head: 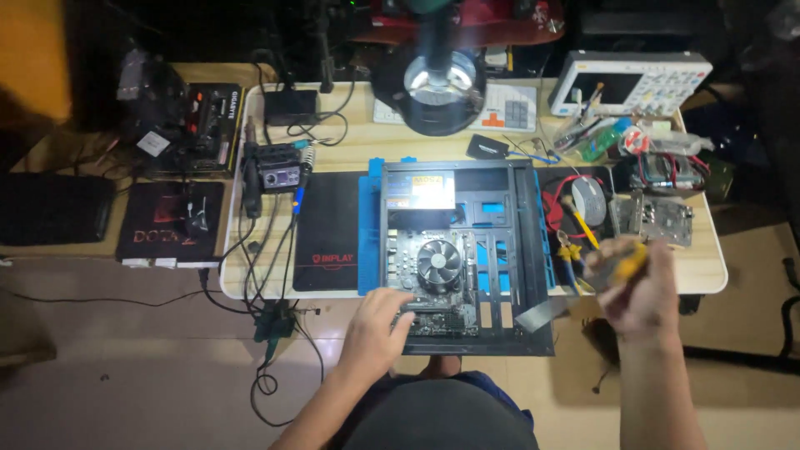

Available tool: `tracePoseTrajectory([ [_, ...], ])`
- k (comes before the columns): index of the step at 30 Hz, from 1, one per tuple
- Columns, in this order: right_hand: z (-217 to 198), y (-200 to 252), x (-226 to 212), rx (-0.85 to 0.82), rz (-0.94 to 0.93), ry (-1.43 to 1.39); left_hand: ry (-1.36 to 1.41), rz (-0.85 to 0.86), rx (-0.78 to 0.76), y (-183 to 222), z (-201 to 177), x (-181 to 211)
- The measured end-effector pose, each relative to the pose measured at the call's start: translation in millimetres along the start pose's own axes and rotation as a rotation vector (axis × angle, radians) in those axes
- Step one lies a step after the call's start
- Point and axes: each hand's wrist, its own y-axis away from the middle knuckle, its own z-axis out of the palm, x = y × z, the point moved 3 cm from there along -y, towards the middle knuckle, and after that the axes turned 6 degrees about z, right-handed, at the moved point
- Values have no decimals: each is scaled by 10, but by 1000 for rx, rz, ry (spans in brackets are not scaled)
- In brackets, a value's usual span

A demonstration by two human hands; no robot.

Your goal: Using a screwdriver to install or remove components inside a computer case on a repair bench.

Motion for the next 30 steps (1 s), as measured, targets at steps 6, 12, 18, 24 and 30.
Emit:
tracePoseTrajectory([
  [6,-384,385,383,-2,34,110,-135,-192,-380,-700,416,-100],
  [12,-384,835,1057,141,388,566,-390,-469,-516,-1238,968,-781],
  [18,-263,1043,1286,155,471,501,-394,-406,-461,-1197,1331,-1375],
  [24,-242,1019,1108,29,455,729,-438,-306,-609,-1233,1363,-1172],
  [30,-365,930,1136,-106,464,736,-336,-509,-626,-1233,1248,-1026],
])
